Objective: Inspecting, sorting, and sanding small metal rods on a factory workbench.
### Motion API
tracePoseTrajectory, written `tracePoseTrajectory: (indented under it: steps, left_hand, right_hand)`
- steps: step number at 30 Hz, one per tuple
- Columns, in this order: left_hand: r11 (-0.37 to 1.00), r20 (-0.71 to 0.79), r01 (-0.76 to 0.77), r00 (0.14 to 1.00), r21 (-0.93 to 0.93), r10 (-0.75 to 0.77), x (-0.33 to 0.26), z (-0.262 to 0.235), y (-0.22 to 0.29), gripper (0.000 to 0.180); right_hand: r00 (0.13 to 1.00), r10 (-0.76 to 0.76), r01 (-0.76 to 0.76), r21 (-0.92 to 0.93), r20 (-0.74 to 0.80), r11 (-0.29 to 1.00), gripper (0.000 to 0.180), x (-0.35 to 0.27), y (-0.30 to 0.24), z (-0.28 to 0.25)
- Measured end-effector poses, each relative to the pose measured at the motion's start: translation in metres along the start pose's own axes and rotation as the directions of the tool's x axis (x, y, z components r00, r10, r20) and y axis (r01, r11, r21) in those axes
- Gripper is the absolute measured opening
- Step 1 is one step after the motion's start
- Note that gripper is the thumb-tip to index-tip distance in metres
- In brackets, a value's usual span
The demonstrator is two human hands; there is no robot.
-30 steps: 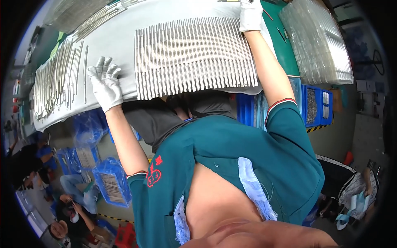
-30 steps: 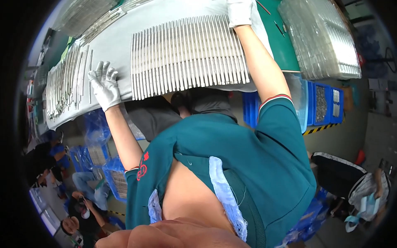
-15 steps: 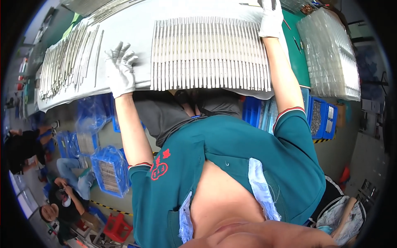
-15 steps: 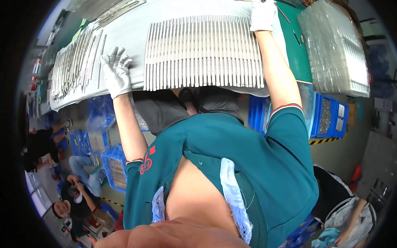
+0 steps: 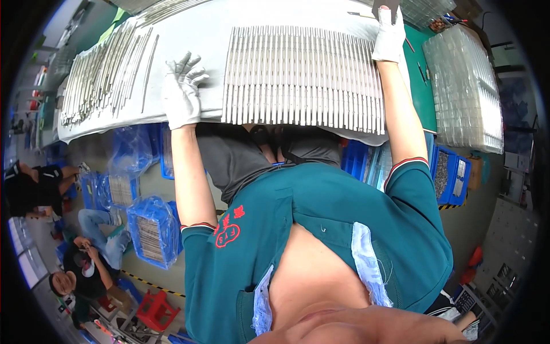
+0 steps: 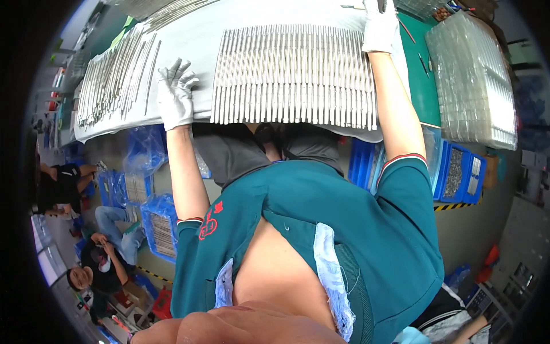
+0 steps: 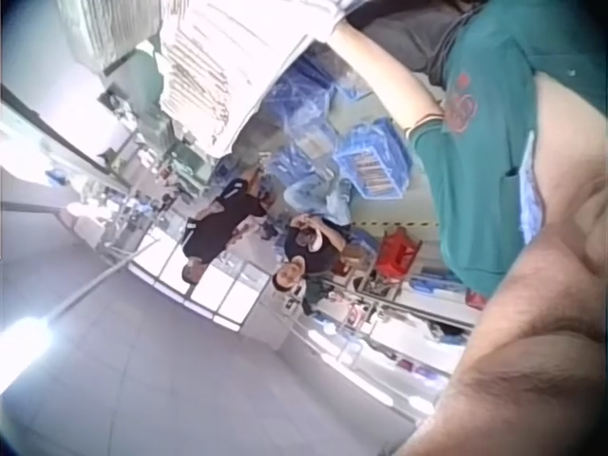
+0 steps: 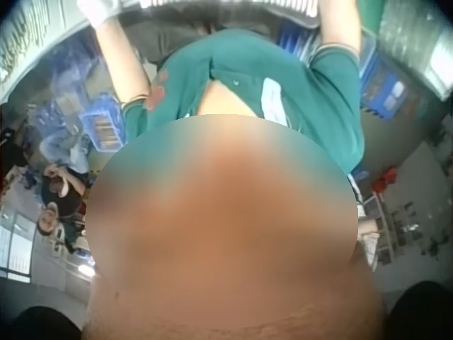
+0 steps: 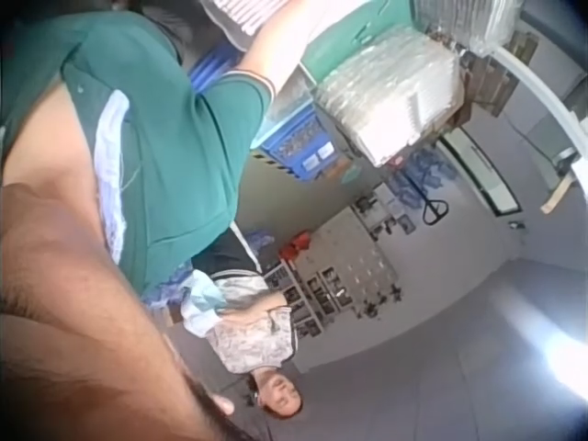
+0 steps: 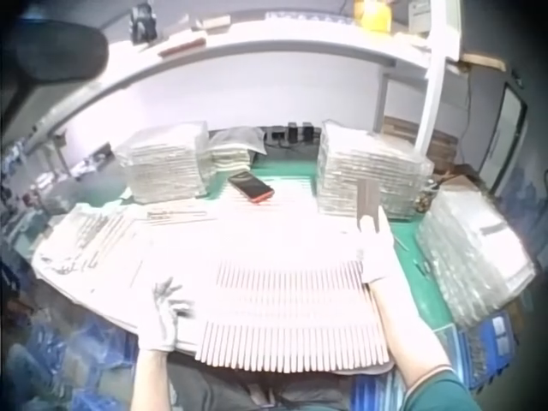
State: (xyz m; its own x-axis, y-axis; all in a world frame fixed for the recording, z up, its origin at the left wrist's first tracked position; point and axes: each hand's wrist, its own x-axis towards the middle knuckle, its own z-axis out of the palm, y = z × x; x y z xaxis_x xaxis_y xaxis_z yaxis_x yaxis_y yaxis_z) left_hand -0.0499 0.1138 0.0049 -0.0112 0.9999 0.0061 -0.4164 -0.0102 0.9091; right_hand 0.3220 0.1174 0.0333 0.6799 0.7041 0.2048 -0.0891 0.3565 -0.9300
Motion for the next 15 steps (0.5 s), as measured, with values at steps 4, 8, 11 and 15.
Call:
tracePoseTrajectory:
  steps: [4,8,11,15]
  left_hand:
    - [1.0,0.017,0.029,0.999,-0.002,-0.029,0.004,0.007,-0.002,0.055]
    - [1.0,0.004,0.01,1.0,-0.004,-0.01,0.003,0.002,0.0,0.056]
    - [1.0,0.006,0.015,1.0,0.005,-0.015,0.004,0.002,-0.001,0.057]
    - [1.0,0.01,0.003,1.0,0.019,-0.003,0.005,0.008,0.002,0.057]
  right_hand:
    - [0.998,-0.055,0.056,-0.093,0.013,0.994,0.054,0.002,-0.011,-0.008]
    - [0.999,-0.015,0.016,-0.05,0.032,0.999,0.054,0.007,0.003,-0.006]
    - [1.0,-0.007,0.007,0.009,0.011,1.0,0.055,0.003,-0.001,-0.002]
    - [0.916,-0.39,0.392,-0.406,0.091,0.825,0.051,0.025,0.02,-0.032]
